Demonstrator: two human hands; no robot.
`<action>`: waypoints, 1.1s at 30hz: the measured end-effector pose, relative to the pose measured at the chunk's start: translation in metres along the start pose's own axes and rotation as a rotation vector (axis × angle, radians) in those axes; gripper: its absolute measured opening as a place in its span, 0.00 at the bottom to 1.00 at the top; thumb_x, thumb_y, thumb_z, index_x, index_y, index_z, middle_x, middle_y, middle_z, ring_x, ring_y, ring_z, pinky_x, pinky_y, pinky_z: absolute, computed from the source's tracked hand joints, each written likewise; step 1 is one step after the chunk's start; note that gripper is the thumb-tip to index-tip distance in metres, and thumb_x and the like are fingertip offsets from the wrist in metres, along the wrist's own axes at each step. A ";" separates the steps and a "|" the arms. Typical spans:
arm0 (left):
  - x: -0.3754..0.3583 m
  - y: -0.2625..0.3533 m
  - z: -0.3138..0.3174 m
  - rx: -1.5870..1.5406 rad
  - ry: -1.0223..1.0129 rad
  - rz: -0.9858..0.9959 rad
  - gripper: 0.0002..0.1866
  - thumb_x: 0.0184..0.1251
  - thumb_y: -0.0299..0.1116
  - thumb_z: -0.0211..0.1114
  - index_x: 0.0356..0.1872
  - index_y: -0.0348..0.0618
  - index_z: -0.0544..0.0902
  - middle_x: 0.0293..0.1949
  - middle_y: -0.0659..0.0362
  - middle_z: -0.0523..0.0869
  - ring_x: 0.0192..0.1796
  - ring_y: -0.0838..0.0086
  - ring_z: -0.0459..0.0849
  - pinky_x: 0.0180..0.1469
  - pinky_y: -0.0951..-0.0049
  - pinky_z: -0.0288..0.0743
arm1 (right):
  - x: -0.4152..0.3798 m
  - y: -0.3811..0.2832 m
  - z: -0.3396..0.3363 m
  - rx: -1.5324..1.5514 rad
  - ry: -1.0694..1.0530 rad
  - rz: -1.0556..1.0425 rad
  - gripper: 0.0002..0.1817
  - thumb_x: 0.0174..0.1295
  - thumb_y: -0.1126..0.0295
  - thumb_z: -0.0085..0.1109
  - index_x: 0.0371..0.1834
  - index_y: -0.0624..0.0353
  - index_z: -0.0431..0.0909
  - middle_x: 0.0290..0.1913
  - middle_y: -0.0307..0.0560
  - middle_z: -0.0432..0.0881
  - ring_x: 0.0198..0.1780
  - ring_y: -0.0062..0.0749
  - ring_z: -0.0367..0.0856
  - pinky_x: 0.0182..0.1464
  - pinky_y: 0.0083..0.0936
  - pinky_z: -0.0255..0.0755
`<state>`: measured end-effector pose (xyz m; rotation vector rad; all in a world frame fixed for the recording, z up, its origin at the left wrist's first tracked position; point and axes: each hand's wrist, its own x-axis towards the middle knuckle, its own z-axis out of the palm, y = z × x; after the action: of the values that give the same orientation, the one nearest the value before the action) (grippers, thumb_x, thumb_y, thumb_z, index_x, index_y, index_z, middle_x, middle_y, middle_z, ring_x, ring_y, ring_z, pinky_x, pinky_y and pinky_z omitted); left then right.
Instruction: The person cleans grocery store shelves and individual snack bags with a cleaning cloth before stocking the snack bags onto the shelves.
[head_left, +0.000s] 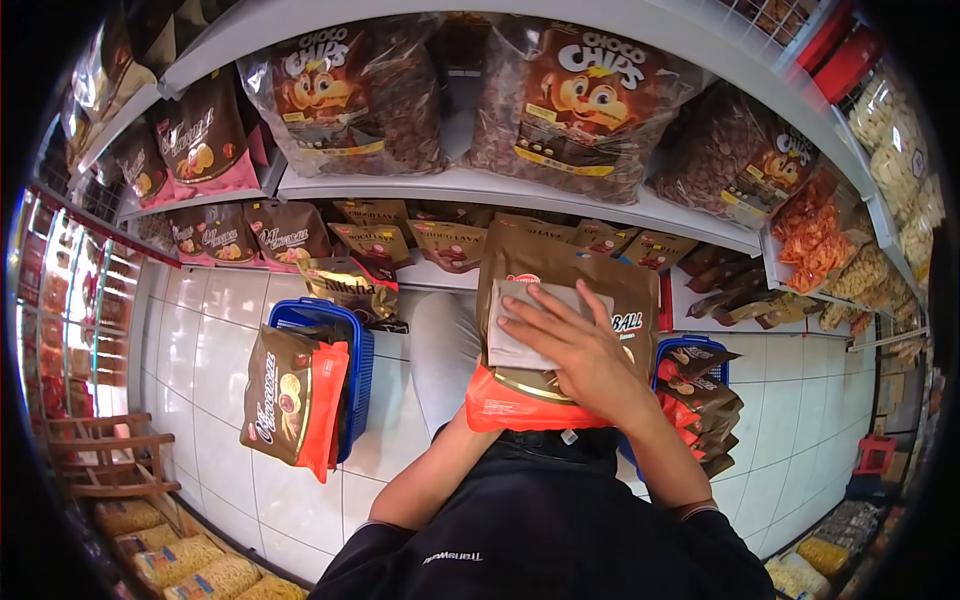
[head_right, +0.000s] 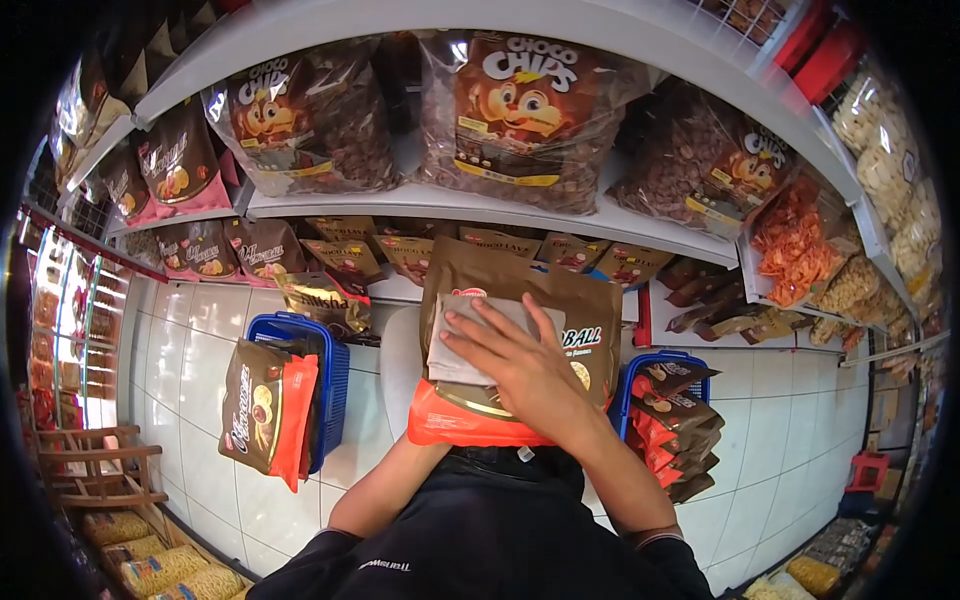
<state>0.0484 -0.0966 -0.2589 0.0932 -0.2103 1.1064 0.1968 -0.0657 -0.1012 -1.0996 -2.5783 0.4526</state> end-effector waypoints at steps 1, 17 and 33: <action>-0.004 0.000 -0.003 -0.049 -0.025 -0.007 0.34 0.97 0.53 0.42 0.92 0.50 0.57 0.89 0.50 0.63 0.89 0.57 0.64 0.90 0.52 0.60 | -0.002 -0.003 0.003 -0.015 -0.007 -0.003 0.41 0.60 0.83 0.65 0.81 0.44 0.80 0.86 0.35 0.75 0.90 0.38 0.65 0.89 0.67 0.50; -0.025 0.000 -0.013 -0.164 -0.179 -0.060 0.35 0.96 0.55 0.41 0.93 0.50 0.55 0.91 0.49 0.58 0.92 0.56 0.58 0.92 0.51 0.53 | -0.026 -0.047 0.016 0.014 -0.176 -0.163 0.36 0.63 0.78 0.68 0.78 0.42 0.83 0.85 0.29 0.75 0.90 0.32 0.65 0.90 0.64 0.52; -0.003 -0.003 0.014 0.431 0.188 0.070 0.36 0.97 0.53 0.41 0.94 0.48 0.53 0.93 0.48 0.55 0.94 0.56 0.53 0.93 0.51 0.49 | 0.021 0.004 -0.008 -0.020 0.068 0.097 0.46 0.57 0.87 0.62 0.84 0.48 0.76 0.88 0.38 0.72 0.92 0.41 0.61 0.92 0.62 0.46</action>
<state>0.0480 -0.1036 -0.2455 0.3660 0.1979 1.2090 0.1885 -0.0467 -0.0928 -1.2299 -2.4837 0.4055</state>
